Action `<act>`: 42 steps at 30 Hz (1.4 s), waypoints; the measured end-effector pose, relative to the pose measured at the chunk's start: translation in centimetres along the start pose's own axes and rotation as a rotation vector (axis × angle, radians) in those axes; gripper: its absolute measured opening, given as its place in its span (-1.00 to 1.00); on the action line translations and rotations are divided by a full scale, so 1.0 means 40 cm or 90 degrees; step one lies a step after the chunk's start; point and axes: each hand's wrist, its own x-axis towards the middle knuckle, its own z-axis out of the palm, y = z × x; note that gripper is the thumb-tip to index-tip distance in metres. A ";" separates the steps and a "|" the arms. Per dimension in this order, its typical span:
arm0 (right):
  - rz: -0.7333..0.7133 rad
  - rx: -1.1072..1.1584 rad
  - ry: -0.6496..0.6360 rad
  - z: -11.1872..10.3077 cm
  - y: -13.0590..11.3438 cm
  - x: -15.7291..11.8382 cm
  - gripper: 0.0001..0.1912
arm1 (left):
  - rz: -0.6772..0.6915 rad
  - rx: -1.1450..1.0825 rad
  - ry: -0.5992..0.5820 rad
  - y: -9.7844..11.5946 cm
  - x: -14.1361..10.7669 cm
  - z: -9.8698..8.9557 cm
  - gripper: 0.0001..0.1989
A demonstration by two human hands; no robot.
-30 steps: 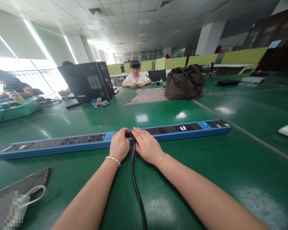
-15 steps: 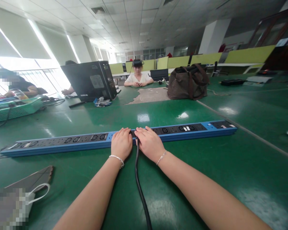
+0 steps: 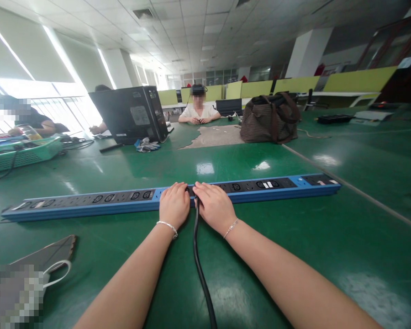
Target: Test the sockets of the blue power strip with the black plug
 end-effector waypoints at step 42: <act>0.114 -0.066 -0.117 0.015 -0.009 0.039 -0.63 | -0.037 0.009 0.010 0.007 0.010 0.003 -0.70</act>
